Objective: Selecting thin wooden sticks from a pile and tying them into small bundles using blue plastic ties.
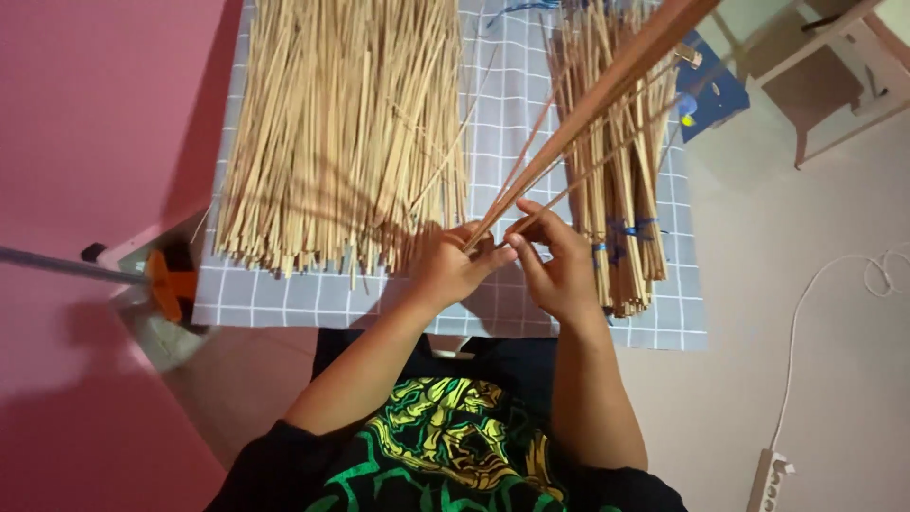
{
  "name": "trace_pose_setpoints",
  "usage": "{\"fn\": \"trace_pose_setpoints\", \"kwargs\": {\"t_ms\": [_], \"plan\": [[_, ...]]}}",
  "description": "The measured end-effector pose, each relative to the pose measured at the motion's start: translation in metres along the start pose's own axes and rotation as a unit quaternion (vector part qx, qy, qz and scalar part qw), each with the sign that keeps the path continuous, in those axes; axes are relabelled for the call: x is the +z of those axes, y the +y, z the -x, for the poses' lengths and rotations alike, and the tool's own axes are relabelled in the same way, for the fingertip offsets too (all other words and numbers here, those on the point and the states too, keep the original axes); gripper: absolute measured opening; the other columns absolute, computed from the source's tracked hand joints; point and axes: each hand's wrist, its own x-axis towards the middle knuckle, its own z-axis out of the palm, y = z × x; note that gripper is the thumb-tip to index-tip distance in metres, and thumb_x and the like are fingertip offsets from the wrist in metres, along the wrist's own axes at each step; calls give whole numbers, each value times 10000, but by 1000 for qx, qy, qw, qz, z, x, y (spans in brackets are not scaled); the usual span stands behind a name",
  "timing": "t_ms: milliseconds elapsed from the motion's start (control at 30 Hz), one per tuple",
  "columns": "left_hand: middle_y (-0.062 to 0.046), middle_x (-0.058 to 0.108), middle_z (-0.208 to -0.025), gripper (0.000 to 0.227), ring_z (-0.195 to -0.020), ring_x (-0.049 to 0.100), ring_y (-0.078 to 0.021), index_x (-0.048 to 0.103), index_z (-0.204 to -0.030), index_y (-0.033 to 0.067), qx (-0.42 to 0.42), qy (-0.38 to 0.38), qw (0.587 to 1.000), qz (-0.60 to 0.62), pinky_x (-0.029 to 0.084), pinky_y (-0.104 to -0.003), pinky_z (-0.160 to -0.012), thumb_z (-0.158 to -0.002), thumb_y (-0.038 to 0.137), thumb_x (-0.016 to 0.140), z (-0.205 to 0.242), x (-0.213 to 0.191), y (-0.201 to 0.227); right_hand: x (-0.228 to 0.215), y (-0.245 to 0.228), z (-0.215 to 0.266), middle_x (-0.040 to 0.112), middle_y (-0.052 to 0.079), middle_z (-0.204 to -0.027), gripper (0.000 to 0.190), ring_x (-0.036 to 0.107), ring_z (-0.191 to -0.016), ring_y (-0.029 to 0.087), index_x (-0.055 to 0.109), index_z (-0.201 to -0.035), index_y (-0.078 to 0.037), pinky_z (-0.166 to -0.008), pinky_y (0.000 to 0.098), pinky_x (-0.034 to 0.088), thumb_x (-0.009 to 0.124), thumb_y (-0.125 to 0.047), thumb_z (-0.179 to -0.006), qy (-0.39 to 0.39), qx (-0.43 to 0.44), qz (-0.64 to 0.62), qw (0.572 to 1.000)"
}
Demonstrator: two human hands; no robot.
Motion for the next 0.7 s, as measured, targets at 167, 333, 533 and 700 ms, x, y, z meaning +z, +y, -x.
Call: {"fn": "trace_pose_setpoints", "kwargs": {"t_ms": [167,333,533,700], "plan": [[-70,553,-507,187,-521,542,-158,707,-825,127,-48,1,998,-35,448,-288,-516,-831,275,821,-4,11,-13,-4,18,5,754,186,-957,427,762,-890,334,570,-1366,71,-844,484,604,683,24,-957,0,37,-85,996],[10,508,-484,158,-505,481,-53,800,-941,133,-41,-3,999,19,424,-201,-495,-834,245,831,-8,9,-12,-2,20,-1,746,184,-914,375,764,-790,313,584,-1317,75,-790,473,611,671,40,-954,12,24,-129,991],[0,546,-513,186,-532,481,-48,790,-905,79,-37,1,999,33,396,-188,-526,-849,247,848,0,11,-37,-6,39,-2,719,162,-874,197,723,-779,254,613,-1193,69,-799,434,597,621,-5,-1011,57,28,-177,982],[-103,613,-538,211,-517,540,-134,767,-816,50,-5,-24,998,52,476,-286,-525,-915,230,812,1,6,-13,-31,54,-14,692,204,-861,113,723,-753,312,592,-1135,52,-724,425,611,576,-24,-1053,121,16,-214,969]]}}
